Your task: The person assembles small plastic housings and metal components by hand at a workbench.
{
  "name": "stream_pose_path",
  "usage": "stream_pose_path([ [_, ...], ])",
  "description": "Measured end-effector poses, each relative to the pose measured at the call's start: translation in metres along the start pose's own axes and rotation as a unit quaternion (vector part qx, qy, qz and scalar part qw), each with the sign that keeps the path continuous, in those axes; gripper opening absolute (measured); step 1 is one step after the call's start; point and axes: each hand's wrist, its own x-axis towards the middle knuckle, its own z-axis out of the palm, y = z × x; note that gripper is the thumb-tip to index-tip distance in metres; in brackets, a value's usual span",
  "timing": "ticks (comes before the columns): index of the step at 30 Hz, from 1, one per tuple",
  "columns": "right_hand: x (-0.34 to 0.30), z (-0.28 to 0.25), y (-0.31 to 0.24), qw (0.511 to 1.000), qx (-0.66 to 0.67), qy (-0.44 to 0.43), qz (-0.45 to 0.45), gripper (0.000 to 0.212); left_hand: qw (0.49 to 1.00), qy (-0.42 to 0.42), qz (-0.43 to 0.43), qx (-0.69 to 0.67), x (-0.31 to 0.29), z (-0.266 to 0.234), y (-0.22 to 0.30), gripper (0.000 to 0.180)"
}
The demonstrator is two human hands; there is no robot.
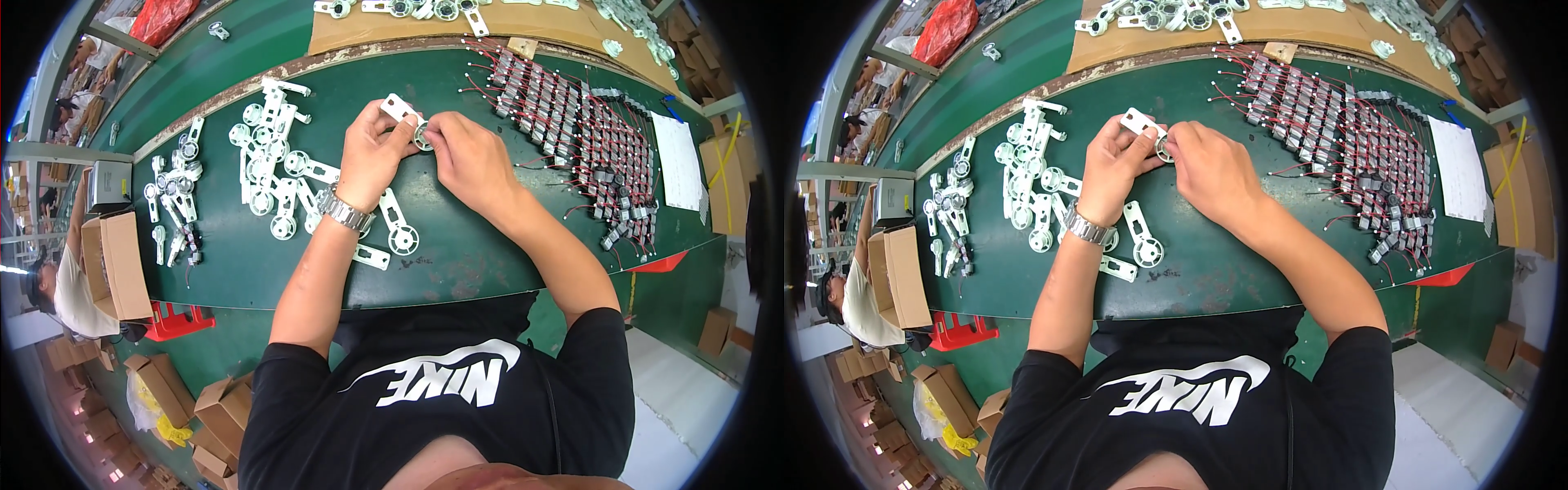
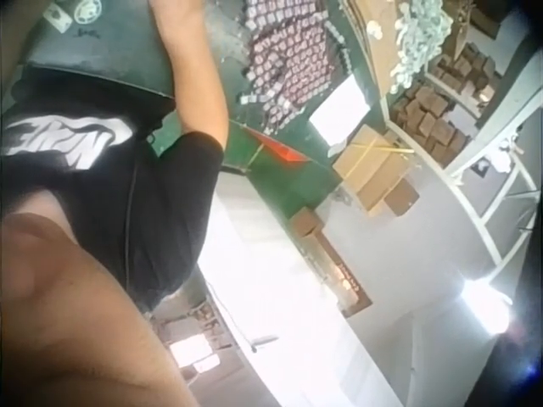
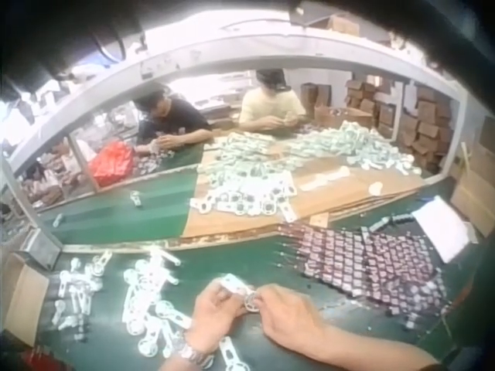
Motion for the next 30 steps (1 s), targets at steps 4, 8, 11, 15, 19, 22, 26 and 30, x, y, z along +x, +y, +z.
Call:
stream_pose_path([
  [4, -0.003, 0.004, 0.005, 1.0, -0.018, -0.002, 0.003, 0.007, 0.999, 0.0, -0.013, -0.041, -0.002, 0.0, 0.002, 0.018],
  [8, -0.002, 0.004, 0.003, 1.0, 0.022, -0.001, 0.018, 0.008, 0.999, -0.019, -0.035, 0.01, -0.001, -0.004, -0.003, 0.02],
  [11, -0.001, 0.005, 0.006, 0.999, 0.035, 0.033, 0.003, 0.01, 0.999, -0.01, -0.034, -0.003, -0.002, 0.001, -0.001, 0.019],
  [15, 0.002, -0.002, 0.002, 0.99, 0.137, 0.007, 0.044, 0.019, 0.999, 0.024, -0.02, -0.013, 0.0, -0.002, -0.004, 0.019],
  [19, 0.003, -0.01, -0.002, 0.989, 0.133, -0.039, 0.053, 0.022, 0.999, 0.011, -0.025, -0.032, 0.0, -0.004, -0.002, 0.019],
  [22, 0.0, -0.008, 0.006, 0.991, 0.128, -0.024, -0.009, 0.019, 0.999, 0.024, -0.026, -0.024, 0.0, -0.003, -0.002, 0.018],
  [26, 0.001, -0.01, 0.011, 0.993, 0.113, -0.028, -0.015, 0.014, 1.0, 0.004, -0.026, -0.011, -0.001, -0.003, -0.003, 0.019],
  [30, 0.002, -0.012, 0.005, 0.994, 0.104, 0.013, 0.012, 0.007, 0.999, -0.007, -0.034, 0.004, -0.002, -0.001, -0.001, 0.022],
])
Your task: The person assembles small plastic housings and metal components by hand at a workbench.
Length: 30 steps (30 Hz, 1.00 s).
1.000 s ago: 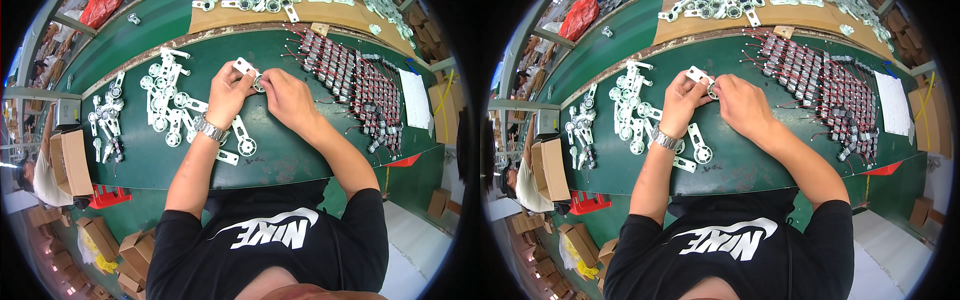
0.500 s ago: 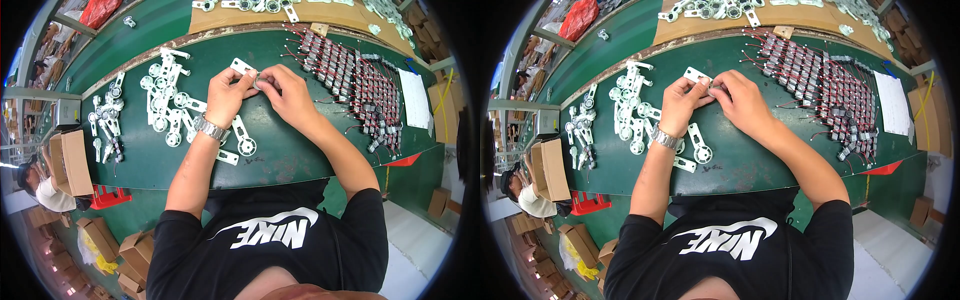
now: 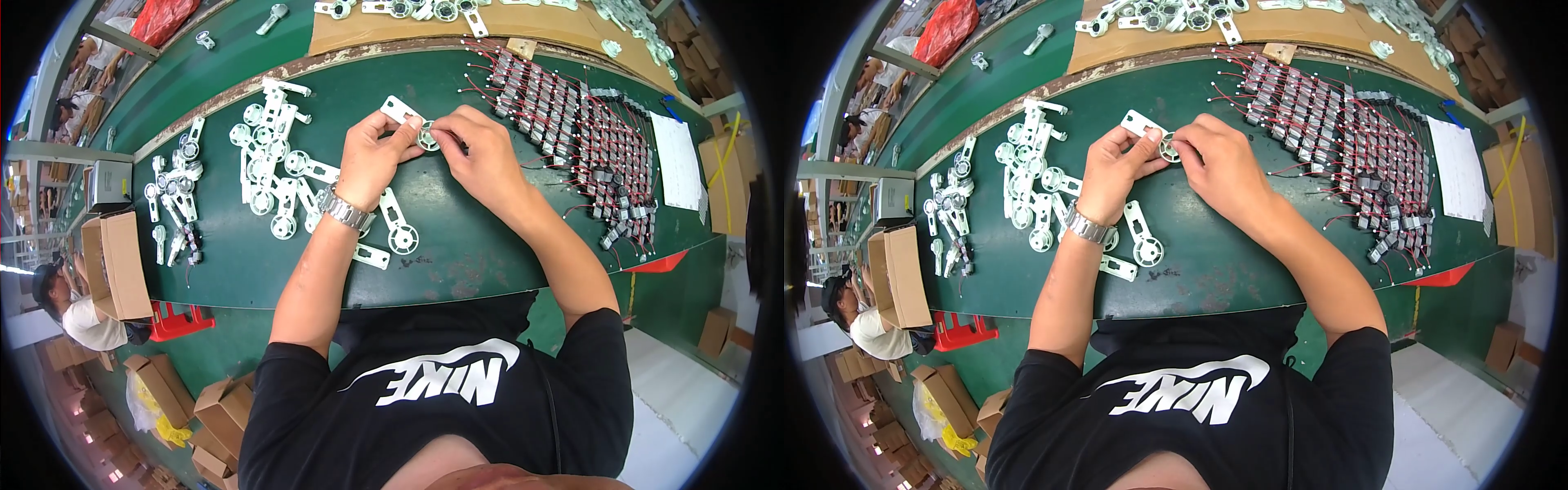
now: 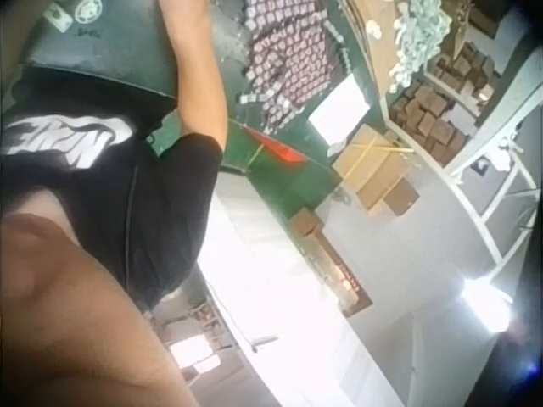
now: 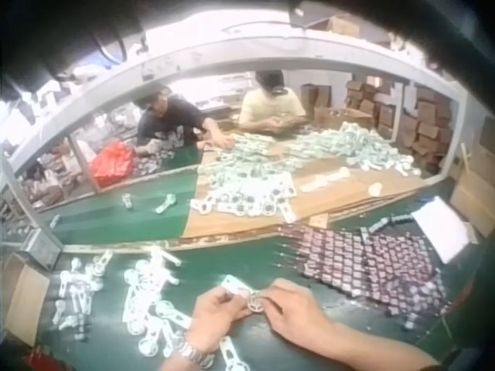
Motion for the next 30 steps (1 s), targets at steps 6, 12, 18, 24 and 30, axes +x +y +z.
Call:
stream_pose_path([
  [6, -0.006, 0.011, 0.0, 1.0, 0.003, 0.018, -0.007, 0.006, 1.0, -0.015, -0.005, -0.01, -0.001, -0.001, 0.0, 0.022],
  [12, -0.006, 0.016, -0.001, 0.999, -0.018, 0.042, -0.027, 0.009, 1.0, -0.017, -0.017, -0.012, 0.0, 0.0, 0.001, 0.024],
  [18, -0.002, 0.011, -0.01, 0.993, 0.097, 0.009, 0.069, 0.038, 0.999, -0.008, 0.007, -0.033, -0.002, -0.003, 0.0, 0.031],
  [24, -0.004, 0.005, -0.003, 0.972, 0.184, -0.012, 0.144, 0.05, 0.999, 0.016, 0.008, -0.048, -0.002, 0.004, 0.005, 0.024],
  [30, -0.002, -0.001, -0.003, 0.995, 0.05, -0.038, 0.071, 0.036, 0.999, 0.028, 0.016, -0.042, 0.0, 0.0, 0.0, 0.025],
])
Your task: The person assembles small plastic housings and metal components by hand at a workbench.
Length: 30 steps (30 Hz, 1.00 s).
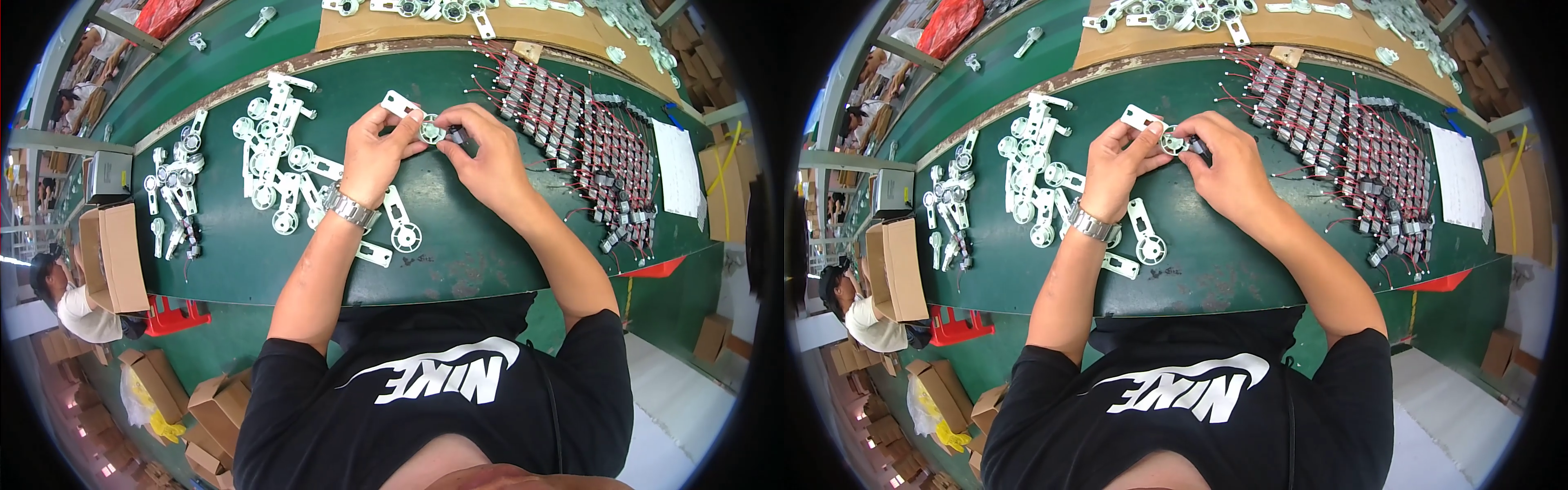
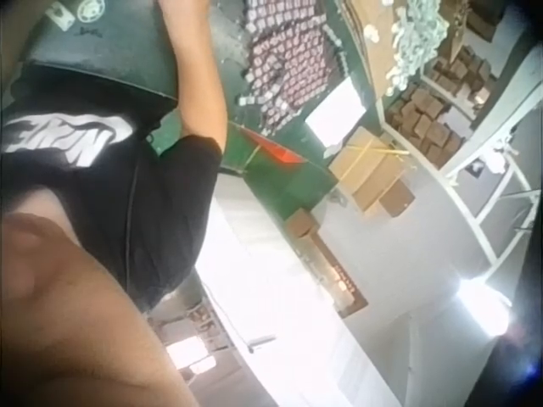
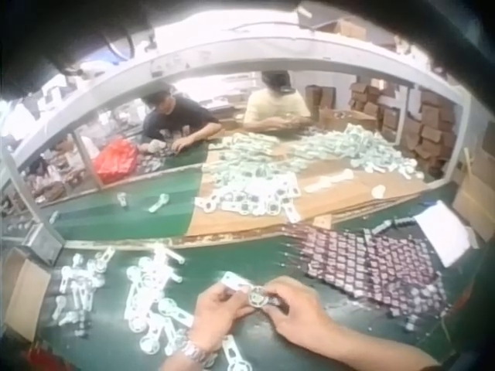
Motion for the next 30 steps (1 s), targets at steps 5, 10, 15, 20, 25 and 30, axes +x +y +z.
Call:
stream_pose_path([
  [5, 0.0, 0.0, 0.0, 0.994, -0.017, -0.031, -0.102, 0.041, 1.0, 0.011, 0.011, 0.008, -0.001, 0.004, 0.002, 0.032],
  [10, 0.001, 0.0, -0.008, 0.997, 0.007, 0.016, -0.071, 0.05, 1.0, -0.02, 0.004, 0.015, 0.0, 0.003, -0.003, 0.031],
  [15, -0.002, -0.019, -0.012, 0.988, -0.152, -0.032, 0.007, 0.053, 0.999, -0.015, 0.017, 0.029, -0.001, 0.002, -0.005, 0.03],
  [20, -0.008, -0.02, -0.026, 0.957, -0.206, -0.161, 0.123, 0.052, 0.999, -0.005, 0.023, 0.046, 0.0, 0.003, -0.005, 0.029],
  [25, -0.008, -0.008, -0.012, 0.967, -0.222, -0.117, 0.046, 0.034, 0.998, -0.001, 0.041, 0.054, 0.0, 0.003, -0.005, 0.029],
  [30, -0.002, -0.014, -0.01, 0.986, -0.156, -0.055, 0.018, 0.021, 0.997, 0.005, 0.041, 0.061, 0.0, 0.002, -0.005, 0.031],
])
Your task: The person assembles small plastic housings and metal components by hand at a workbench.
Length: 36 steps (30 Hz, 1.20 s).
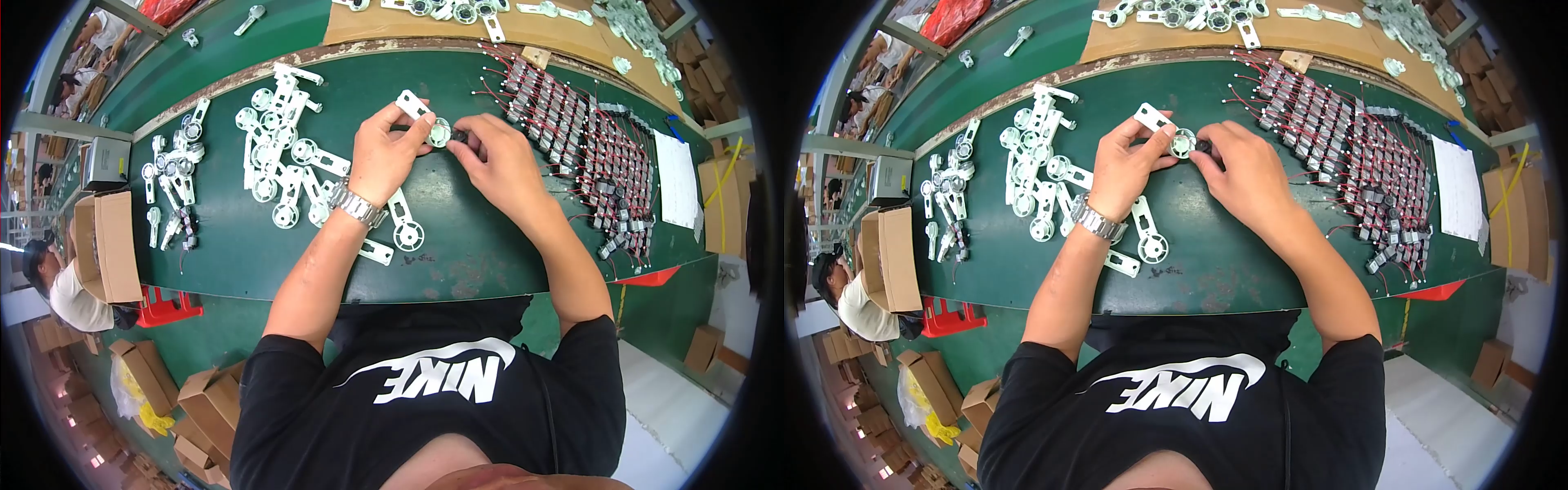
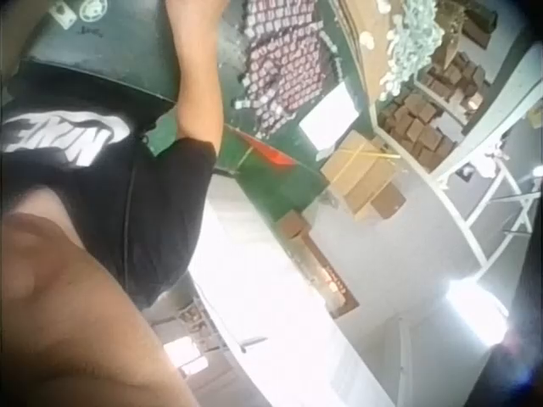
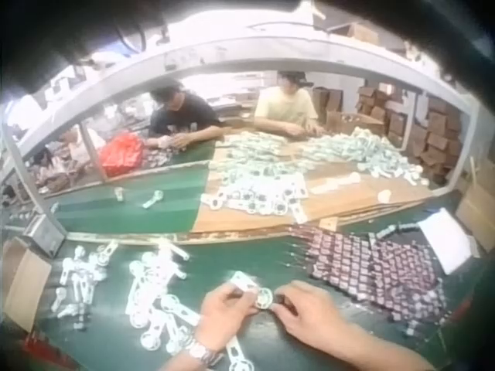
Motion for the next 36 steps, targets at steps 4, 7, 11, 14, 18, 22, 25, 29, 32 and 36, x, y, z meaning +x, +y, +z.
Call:
stream_pose_path([
  [4, -0.002, 0.003, 0.002, 0.998, 0.007, 0.043, -0.051, 0.02, 1.0, -0.007, -0.003, 0.002, -0.001, 0.002, 0.0, 0.032],
  [7, -0.002, 0.006, 0.002, 0.997, 0.013, 0.043, -0.059, 0.02, 1.0, -0.021, -0.009, -0.001, -0.002, 0.003, 0.0, 0.033],
  [11, 0.0, 0.006, 0.003, 0.996, 0.049, 0.059, -0.044, 0.02, 0.998, -0.043, -0.035, -0.009, -0.003, 0.005, 0.004, 0.035],
  [14, 0.001, 0.008, 0.0, 0.994, 0.077, 0.073, -0.036, 0.021, 0.998, -0.048, -0.03, -0.006, -0.004, 0.003, 0.002, 0.036],
  [18, 0.001, 0.007, 0.002, 0.994, 0.089, 0.057, -0.031, 0.02, 0.999, -0.046, -0.024, -0.002, -0.003, 0.002, 0.003, 0.038],
  [22, 0.002, 0.014, 0.006, 0.991, 0.11, 0.071, -0.028, 0.022, 0.997, -0.037, -0.032, -0.052, -0.003, 0.002, 0.006, 0.033],
  [25, 0.003, 0.018, 0.008, 0.989, 0.126, 0.08, -0.018, 0.023, 0.998, -0.037, -0.03, -0.039, -0.002, 0.001, 0.005, 0.032],
  [29, 0.008, 0.025, 0.022, 0.973, 0.224, 0.051, 0.026, 0.026, 0.998, -0.031, -0.019, -0.05, -0.003, 0.0, 0.007, 0.033],
  [32, 0.012, 0.028, 0.023, 0.935, 0.331, 0.094, 0.084, 0.034, 0.995, -0.042, -0.015, -0.086, -0.004, 0.002, 0.009, 0.033],
  [36, 0.015, 0.008, 0.019, 0.864, 0.463, -0.089, 0.177, 0.04, 0.996, -0.051, -0.004, -0.078, -0.005, 0.0, 0.011, 0.033],
])
